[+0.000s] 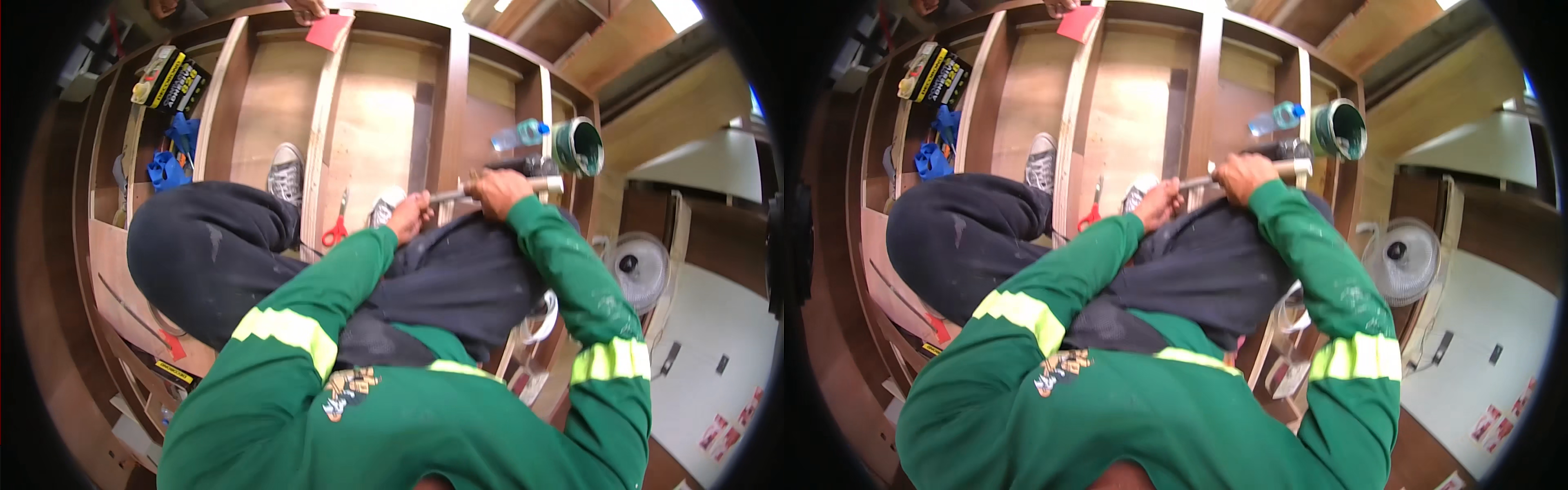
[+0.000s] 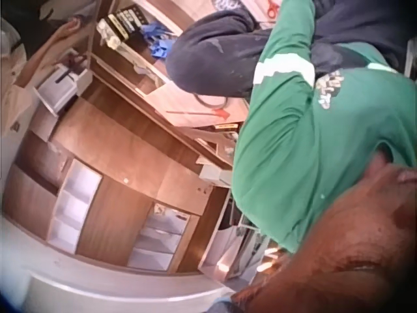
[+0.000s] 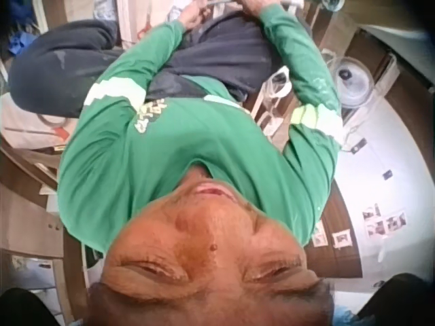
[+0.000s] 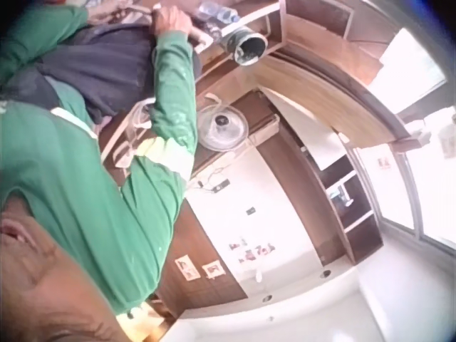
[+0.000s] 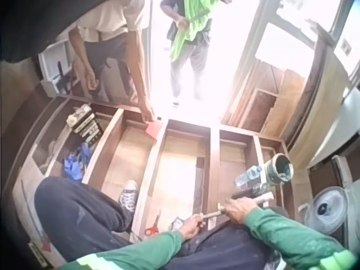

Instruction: The person sits inside a wooden cabinet structure and uses a metal file to smooth the edges of a wooden strip. They repeatedly file the wood, check the fit by placing it into a slot, and adjust its position within the cabinet frame.

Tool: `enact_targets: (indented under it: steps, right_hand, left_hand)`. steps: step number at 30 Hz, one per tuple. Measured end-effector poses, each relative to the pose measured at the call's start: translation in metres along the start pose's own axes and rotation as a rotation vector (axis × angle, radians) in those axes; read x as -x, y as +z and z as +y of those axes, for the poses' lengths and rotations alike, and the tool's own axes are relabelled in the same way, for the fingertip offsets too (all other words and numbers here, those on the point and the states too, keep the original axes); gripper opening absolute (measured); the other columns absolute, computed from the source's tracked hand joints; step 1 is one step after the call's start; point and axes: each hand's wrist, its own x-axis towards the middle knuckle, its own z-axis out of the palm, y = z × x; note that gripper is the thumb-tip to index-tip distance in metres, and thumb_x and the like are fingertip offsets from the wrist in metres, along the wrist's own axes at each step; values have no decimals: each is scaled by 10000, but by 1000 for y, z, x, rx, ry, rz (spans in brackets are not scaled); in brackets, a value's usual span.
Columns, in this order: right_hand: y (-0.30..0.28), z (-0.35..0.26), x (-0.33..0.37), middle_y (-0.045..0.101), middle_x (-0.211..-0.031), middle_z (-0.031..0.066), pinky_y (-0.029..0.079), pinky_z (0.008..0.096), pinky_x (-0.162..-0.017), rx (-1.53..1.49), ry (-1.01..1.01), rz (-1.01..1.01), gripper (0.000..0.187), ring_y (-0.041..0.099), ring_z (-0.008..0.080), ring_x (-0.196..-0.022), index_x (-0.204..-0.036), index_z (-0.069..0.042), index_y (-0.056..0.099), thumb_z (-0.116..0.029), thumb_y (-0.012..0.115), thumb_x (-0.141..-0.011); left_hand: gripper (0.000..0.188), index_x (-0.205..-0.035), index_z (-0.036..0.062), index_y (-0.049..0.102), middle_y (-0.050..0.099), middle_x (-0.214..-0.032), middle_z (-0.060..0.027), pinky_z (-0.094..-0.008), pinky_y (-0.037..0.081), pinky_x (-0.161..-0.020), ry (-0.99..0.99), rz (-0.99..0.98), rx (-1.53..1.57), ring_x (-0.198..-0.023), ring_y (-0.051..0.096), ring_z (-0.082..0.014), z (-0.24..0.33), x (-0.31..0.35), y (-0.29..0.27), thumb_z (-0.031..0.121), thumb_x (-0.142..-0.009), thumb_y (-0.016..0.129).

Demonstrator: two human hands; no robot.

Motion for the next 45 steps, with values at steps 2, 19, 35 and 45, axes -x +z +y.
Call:
enact_targets:
  steps: [2, 19, 35, 45]
  right_hand:
    - [0, 0, 2, 754, -928, 133, 599, 444, -771, -46, -26, -17, 166, 747, 337, -894, -945, -157, 775, -128, 626, -879]
    - [-5, -14, 4, 755, -960, 190, 601, 444, -802, 51, -45, -63, 155, 748, 344, -923, -941, -83, 756, -130, 620, -884]
    - [-6, -7, -18, 763, -945, 167, 615, 426, -753, 99, -50, 22, 140, 758, 311, -907, -892, -92, 783, -169, 673, -852]
    - [-10, -4, -20, 771, -986, 112, 601, 430, -805, 111, -70, -134, 217, 748, 309, -952, -1006, -188, 784, -144, 648, -843]
  left_hand:
    - [274, -957, 142, 511, 532, -797, -8, -234, 469, -599, -5, 22, 51, -690, 558, -121, -4, 0, 0, 389, -1056, 577]
    - [268, -980, 121, 520, 496, -801, -3, -250, 470, -594, -17, 126, 37, -685, 519, -128, -1, -7, 9, 372, -1074, 533]
    - [151, -920, 111, 497, 509, -780, -23, -275, 461, -529, 95, 155, -30, -627, 498, -130, -1, -27, 8, 200, -1033, 453]
    - [218, -947, 135, 470, 457, -763, -21, -286, 465, -543, -46, 215, -20, -645, 502, -154, -1, -18, 13, 304, -1085, 464]
